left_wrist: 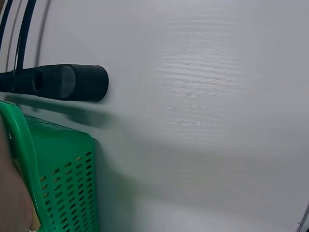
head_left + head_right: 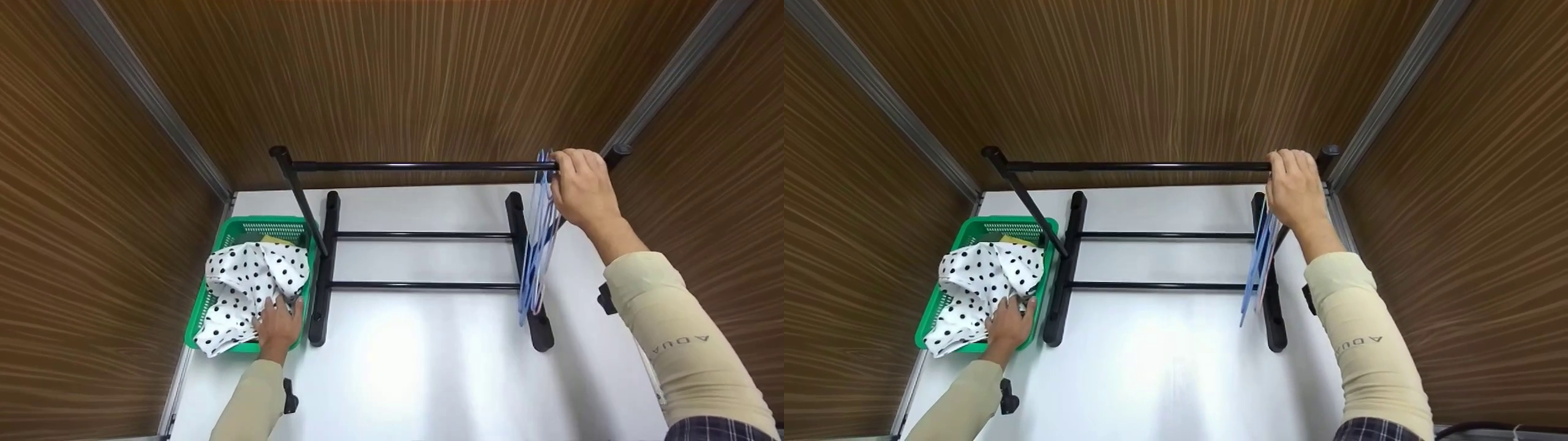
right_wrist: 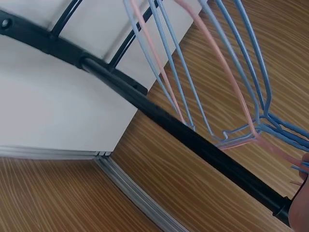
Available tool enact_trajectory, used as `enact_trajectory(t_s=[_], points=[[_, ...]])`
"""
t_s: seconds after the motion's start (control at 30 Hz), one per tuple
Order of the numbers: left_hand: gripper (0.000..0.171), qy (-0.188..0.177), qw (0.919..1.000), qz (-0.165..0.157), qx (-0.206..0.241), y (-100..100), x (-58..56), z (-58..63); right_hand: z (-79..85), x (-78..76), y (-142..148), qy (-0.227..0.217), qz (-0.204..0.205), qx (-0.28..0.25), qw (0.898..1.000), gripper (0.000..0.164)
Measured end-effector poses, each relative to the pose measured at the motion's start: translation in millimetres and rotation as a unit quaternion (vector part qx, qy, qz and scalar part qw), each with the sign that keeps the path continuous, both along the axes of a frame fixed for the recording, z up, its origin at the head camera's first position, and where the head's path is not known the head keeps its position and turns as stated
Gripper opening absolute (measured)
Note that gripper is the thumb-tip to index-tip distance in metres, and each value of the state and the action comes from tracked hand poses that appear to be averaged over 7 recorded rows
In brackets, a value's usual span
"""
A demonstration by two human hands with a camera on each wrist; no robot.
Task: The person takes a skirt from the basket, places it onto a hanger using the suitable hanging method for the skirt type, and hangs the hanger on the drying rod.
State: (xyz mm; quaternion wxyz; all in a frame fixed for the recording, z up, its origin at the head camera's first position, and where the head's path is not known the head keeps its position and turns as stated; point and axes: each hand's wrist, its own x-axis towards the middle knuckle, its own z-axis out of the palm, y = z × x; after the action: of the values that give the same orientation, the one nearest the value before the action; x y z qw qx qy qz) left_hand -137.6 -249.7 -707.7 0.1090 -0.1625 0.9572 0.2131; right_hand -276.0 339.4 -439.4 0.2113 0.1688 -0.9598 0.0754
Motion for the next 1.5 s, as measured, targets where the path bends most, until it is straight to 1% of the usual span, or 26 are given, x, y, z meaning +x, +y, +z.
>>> enact_trajectory(t_s=[0.13,0.23,0.3,0.4,0.5,0.6,0.77,0.83,0.9,1.0,1.07,1.1,1.13,1.17,1.2,1.23,1.3,1.37,1.4,1.5], points=[[0.086,0.006,1.0000,0.000,-0.003,-1.2,-1.3,0.0,3.2,-0.8,2.0,-0.017,-0.002,0.005,1.000,0.033],[0.087,0.004,1.0000,0.001,-0.004,-1.2,-0.8,-0.2,4.1,-1.0,1.4,-0.024,-0.005,-0.004,1.000,0.034],[0.088,0.002,1.0000,0.001,-0.006,-0.7,-0.1,-0.3,2.4,-1.8,-0.3,-0.023,-0.009,-0.015,1.000,0.037],[0.090,-0.003,0.9999,0.000,-0.010,-0.3,0.4,-0.6,-3.1,-3.1,-3.5,-0.008,-0.016,-0.036,0.999,0.043],[0.090,-0.003,0.9999,-0.003,-0.011,-0.6,0.8,-0.4,-6.4,-2.7,-6.4,-0.002,-0.032,-0.043,0.999,0.043],[0.091,0.001,0.9999,-0.006,-0.014,0.3,-5.5,1.8,-0.7,-6.2,-7.4,0.000,-0.038,-0.042,0.998,0.040],[0.090,0.008,0.9996,-0.006,-0.026,-0.8,-11.5,6.0,8.5,-10.6,-10.1,-0.007,-0.032,-0.041,0.999,0.041],[0.090,0.017,0.9996,-0.011,-0.021,0.2,-13.3,6.2,9.2,-12.4,-9.4,0.008,-0.027,-0.043,0.999,0.041],[0.091,0.021,0.9996,-0.014,-0.014,0.8,-10.6,4.4,5.4,-12.6,-7.7,0.031,-0.017,-0.048,0.998,0.040],[0.091,0.013,0.9997,-0.019,-0.011,1.8,0.0,-0.9,-7.1,-8.5,-4.6,0.055,-0.004,-0.052,0.997,0.039],[0.089,0.002,0.9997,-0.017,-0.016,0.1,12.9,-6.0,-18.4,-1.9,-5.2,0.051,0.000,-0.054,0.997,0.039],[0.089,-0.005,0.9996,-0.017,-0.019,-0.1,17.2,-7.4,-22.8,0.8,-5.3,0.045,-0.001,-0.053,0.998,0.039],[0.088,-0.010,0.9996,-0.017,-0.020,-0.3,18.7,-8.4,-25.5,1.8,-5.2,0.043,0.000,-0.051,0.998,0.040],[0.088,-0.010,0.9997,-0.015,-0.019,-0.3,17.8,-8.9,-25.8,1.3,-5.3,0.043,0.001,-0.051,0.998,0.042],[0.087,-0.007,0.9998,-0.013,-0.016,0.1,13.9,-8.4,-24.4,-0.8,-5.0,0.046,0.003,-0.051,0.998,0.043],[0.087,-0.002,0.9998,-0.013,-0.012,1.1,7.7,-7.1,-21.1,-4.3,-4.5,0.053,0.004,-0.054,0.997,0.044],[0.089,0.012,0.9998,-0.015,-0.005,4.3,-9.1,-3.0,-10.4,-14.0,-2.8,0.070,0.005,-0.056,0.996,0.045],[0.089,0.034,0.9993,-0.016,0.000,7.7,-26.1,1.0,2.9,-24.1,-1.8,0.076,-0.002,-0.054,0.996,0.046],[0.089,0.038,0.9992,-0.015,-0.003,8.5,-30.8,2.8,7.3,-26.8,-2.1,0.072,-0.006,-0.052,0.996,0.046],[0.087,0.031,0.9993,-0.010,-0.016,10.0,-35.2,5.6,14.4,-29.0,-3.0,0.045,-0.020,-0.040,0.998,0.046]])
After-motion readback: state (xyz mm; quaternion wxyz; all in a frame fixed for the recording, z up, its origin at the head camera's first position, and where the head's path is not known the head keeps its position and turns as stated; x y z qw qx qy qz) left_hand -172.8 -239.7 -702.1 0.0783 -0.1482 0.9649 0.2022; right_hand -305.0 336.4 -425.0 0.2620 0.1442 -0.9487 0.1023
